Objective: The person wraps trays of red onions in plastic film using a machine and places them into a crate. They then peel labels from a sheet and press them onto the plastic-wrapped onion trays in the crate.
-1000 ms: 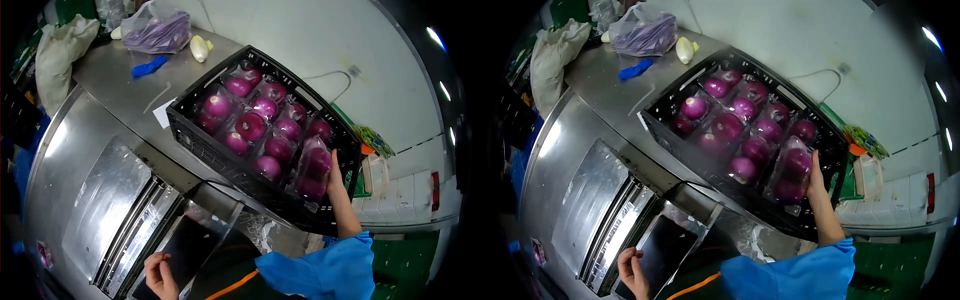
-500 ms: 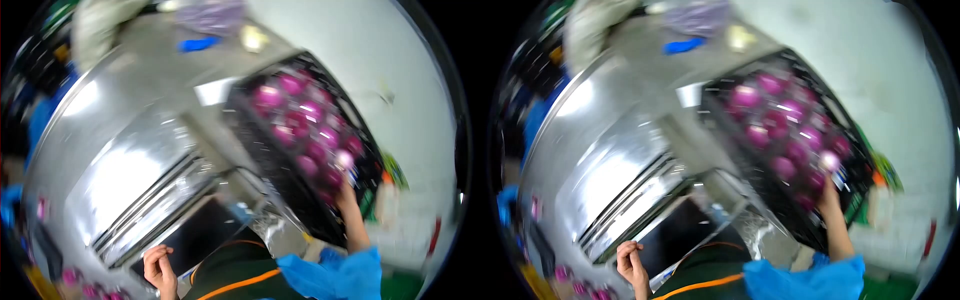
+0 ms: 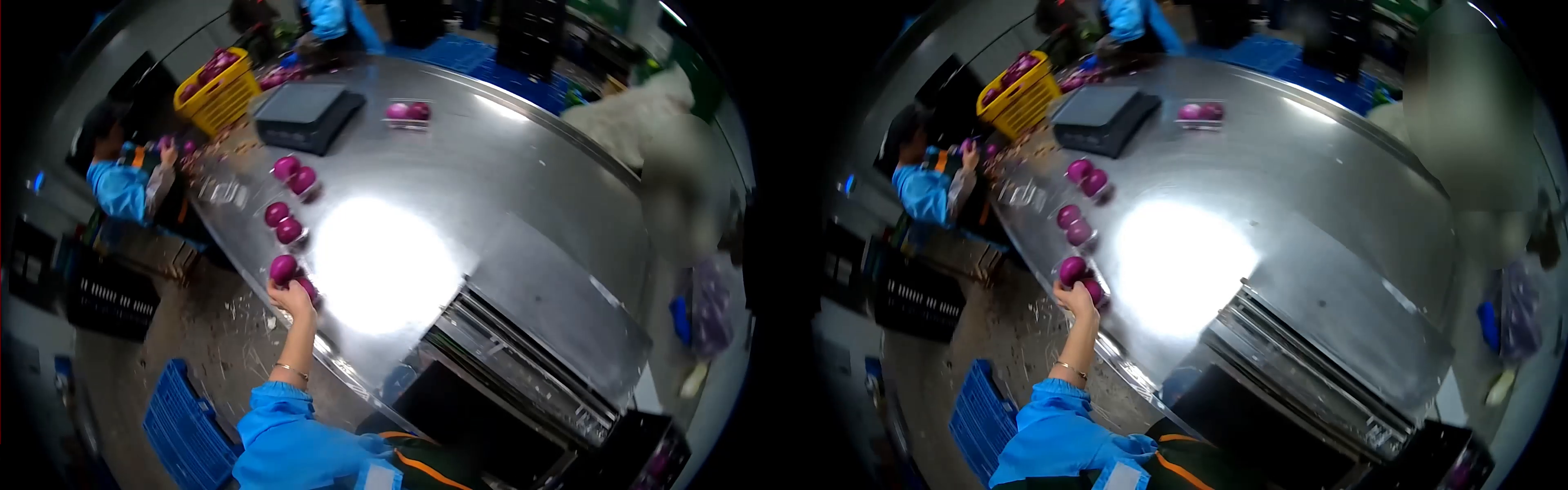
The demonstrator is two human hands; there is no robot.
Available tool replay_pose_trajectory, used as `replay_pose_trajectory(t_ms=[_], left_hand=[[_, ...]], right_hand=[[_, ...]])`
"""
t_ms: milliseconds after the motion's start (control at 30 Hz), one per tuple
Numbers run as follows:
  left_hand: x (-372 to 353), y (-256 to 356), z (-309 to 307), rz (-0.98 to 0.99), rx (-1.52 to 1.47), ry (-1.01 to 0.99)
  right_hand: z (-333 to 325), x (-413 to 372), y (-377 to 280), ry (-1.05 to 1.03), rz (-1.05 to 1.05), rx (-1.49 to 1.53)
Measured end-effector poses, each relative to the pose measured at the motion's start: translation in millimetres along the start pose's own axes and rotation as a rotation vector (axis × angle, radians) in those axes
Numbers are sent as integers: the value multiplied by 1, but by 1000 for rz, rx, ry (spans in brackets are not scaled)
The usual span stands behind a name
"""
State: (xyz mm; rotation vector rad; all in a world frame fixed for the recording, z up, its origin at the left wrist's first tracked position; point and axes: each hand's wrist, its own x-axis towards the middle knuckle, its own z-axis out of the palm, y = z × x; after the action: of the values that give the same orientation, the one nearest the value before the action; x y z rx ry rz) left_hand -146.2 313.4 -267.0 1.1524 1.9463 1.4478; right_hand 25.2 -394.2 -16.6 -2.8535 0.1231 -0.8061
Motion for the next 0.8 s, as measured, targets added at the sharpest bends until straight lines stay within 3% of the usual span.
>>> replay_pose_trajectory(t_ms=[33,67,133,200,267,333,367,433,467,533,600,733,800], left_hand=[[13,12,-9,140,122,101],[42,10,-15,359,219,54],[97,10,-21,491,381,-146],[165,-11,2,588,439,-418],[231,-100,41,482,296,-795],[204,-41,23,-195,435,-1147],[191,-23,13,-177,459,-1184],[181,-30,9,-135,478,-1280],[179,-46,6,-114,473,-1340],[160,-68,-3,-129,444,-1585],[115,-47,-26,-234,456,-1555],[50,-75,-37,-124,213,-1406],[21,-33,-51,-746,-140,-1297]], right_hand=[[13,14,-41,-35,-264,-20],[18,26,-87,-65,-523,-45],[-1,41,-211,-493,-794,-257],[54,37,-223,-284,-909,154],[67,19,-292,-378,-837,474],[75,-16,-352,-474,-901,656],[60,-36,-388,-646,-853,860],[69,-83,-425,-691,-1105,1008],[76,-107,-429,-883,-1095,1109],[77,-148,-428,-951,-1119,1079],[79,-165,-422,-1089,-1081,1208],[76,-172,-412,-1289,-1026,1149],[71,-172,-407,-1312,-968,1130]])
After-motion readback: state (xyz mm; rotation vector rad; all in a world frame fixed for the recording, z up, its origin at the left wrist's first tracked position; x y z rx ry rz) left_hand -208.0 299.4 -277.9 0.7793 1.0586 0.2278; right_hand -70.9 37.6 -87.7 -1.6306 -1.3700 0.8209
